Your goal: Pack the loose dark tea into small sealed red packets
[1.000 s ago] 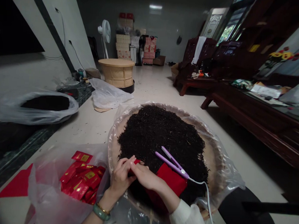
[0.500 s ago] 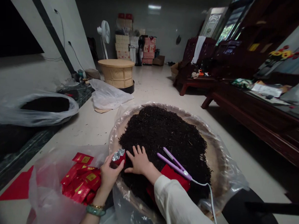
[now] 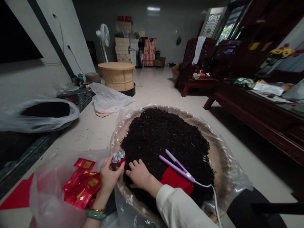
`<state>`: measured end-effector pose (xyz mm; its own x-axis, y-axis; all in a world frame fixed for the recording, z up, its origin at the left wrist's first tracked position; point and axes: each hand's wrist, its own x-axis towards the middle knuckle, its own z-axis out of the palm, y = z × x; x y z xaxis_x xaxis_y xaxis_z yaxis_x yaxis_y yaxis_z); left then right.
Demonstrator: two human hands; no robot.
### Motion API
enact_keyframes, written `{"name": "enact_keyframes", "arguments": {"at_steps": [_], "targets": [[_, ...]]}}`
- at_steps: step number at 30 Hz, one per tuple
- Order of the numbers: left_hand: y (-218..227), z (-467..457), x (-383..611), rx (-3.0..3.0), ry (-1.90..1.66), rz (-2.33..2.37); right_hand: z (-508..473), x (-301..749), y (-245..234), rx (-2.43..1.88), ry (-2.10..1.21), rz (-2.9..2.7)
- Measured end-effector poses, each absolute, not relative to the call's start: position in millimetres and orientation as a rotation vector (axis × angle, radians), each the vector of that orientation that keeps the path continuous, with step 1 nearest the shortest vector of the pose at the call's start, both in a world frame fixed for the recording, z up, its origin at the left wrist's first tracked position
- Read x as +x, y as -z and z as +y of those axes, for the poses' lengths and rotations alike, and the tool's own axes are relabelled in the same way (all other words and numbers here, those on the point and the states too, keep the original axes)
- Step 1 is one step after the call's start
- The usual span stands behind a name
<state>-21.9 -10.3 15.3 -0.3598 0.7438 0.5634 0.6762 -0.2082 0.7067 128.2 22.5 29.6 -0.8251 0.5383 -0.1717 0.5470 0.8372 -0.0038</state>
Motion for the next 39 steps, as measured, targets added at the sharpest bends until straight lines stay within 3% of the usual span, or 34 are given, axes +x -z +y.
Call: {"name": "enact_keyframes", "arguments": {"at_steps": [4,10,18,23,25,29,39], "targets": [[-14.7,-11.0,-22.5,1.745,-1.628,1.96,19.3,140.2,-34.7,0.849,0.119,2.926],[-13.6,-9.6,-16.4,1.736,-1.632,1.929,31.7,166.5,-50.0,1.3,0.539,2.928],[-14.6,-8.3,-9.8,1.781,-1.591,1.895,17.9,156.9,-44.5,1.129,0.402,2.901],[-13.4,-10.8,-10.3,1.796,-1.569,1.876,19.9,161.1,-43.4,1.226,0.515,2.918],[-12.3,-11.5,-9.3,1.79,-1.547,1.869,26.0,170.2,-44.2,1.512,0.931,3.003],[-12.1,-11.6,0.6,1.824,-1.525,1.793,40.8,185.5,-41.1,2.235,2.375,2.622],[-13.1,-15.0,35.8,1.885,-1.449,1.631,51.4,205.0,-48.5,2.146,3.384,1.857]]}}
